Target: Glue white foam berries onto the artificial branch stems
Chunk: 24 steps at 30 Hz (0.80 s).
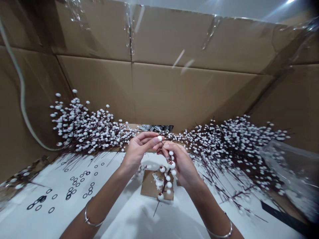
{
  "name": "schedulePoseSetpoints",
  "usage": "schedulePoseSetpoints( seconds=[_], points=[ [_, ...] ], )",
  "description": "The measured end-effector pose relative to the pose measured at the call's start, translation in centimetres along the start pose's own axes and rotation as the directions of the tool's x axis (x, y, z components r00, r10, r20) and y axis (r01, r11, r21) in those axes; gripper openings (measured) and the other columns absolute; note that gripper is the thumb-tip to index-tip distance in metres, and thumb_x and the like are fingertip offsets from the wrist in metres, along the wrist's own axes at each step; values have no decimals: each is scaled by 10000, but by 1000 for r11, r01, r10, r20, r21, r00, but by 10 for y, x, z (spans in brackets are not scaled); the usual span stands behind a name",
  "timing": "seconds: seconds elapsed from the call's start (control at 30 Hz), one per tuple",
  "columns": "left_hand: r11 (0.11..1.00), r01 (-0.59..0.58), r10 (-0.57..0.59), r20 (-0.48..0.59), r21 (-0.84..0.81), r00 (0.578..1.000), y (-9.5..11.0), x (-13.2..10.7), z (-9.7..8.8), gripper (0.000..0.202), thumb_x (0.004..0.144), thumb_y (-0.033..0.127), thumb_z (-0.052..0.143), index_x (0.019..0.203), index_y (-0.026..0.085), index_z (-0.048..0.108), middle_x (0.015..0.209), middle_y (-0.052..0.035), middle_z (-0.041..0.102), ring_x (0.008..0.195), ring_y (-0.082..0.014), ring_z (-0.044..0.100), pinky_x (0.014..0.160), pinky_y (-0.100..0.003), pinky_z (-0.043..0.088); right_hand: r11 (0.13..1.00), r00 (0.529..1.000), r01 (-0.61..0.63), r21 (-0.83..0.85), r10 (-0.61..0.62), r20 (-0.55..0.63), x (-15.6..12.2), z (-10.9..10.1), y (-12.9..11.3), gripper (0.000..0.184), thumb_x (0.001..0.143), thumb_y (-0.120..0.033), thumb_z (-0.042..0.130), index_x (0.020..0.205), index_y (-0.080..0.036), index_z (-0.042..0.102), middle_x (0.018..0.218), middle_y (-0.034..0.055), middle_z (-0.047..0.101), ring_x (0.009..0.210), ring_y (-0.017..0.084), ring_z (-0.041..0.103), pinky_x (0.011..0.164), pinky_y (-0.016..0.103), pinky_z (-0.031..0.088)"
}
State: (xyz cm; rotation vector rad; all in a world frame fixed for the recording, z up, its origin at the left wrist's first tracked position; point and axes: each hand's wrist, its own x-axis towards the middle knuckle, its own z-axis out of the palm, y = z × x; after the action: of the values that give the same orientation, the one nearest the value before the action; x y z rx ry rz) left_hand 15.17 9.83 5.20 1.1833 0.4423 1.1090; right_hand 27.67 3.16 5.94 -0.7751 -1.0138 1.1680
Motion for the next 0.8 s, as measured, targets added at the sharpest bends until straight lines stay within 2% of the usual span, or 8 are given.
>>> schedulePoseSetpoints(
  seconds=[0.17, 0.43, 0.63, 0.8],
  points=[
    [998, -19, 20, -3, 66, 1000, 1, -1, 0, 231, 737, 287, 793, 923, 182, 704, 961, -57, 749, 823, -152, 699, 710, -236, 554, 999, 999, -37, -9, 37, -12, -1, -1, 0, 283, 805, -233, 537, 527, -183, 524, 757, 37, 647, 716, 152, 512, 608, 251, 356],
    [990, -49, 50, -7, 135, 999, 4, -1, -1, 189, 728, 281, 800, 869, 190, 715, 914, -45, 751, 788, -152, 698, 689, -245, 555, 998, 1000, -12, -59, 12, 6, -3, -1, 1, 286, 839, -242, 522, 560, -183, 530, 785, 30, 663, 743, 154, 495, 675, 261, 353],
    [982, -52, 51, 9, 182, 999, 6, -1, -3, 193, 724, 294, 799, 870, 191, 727, 864, -48, 745, 794, -166, 693, 702, -269, 556, 993, 1000, 21, -115, -19, 21, -4, -2, 0, 290, 857, -255, 514, 575, -192, 530, 814, 31, 667, 830, 172, 524, 809, 292, 367],
    [986, -56, 54, 12, 158, 998, 5, -1, -4, 189, 721, 291, 803, 861, 193, 722, 900, -49, 747, 822, -169, 693, 718, -271, 552, 994, 999, 14, -107, -9, 47, -5, -2, -1, 288, 872, -291, 527, 599, -199, 542, 827, 30, 656, 765, 161, 506, 753, 289, 378]
  ],
)
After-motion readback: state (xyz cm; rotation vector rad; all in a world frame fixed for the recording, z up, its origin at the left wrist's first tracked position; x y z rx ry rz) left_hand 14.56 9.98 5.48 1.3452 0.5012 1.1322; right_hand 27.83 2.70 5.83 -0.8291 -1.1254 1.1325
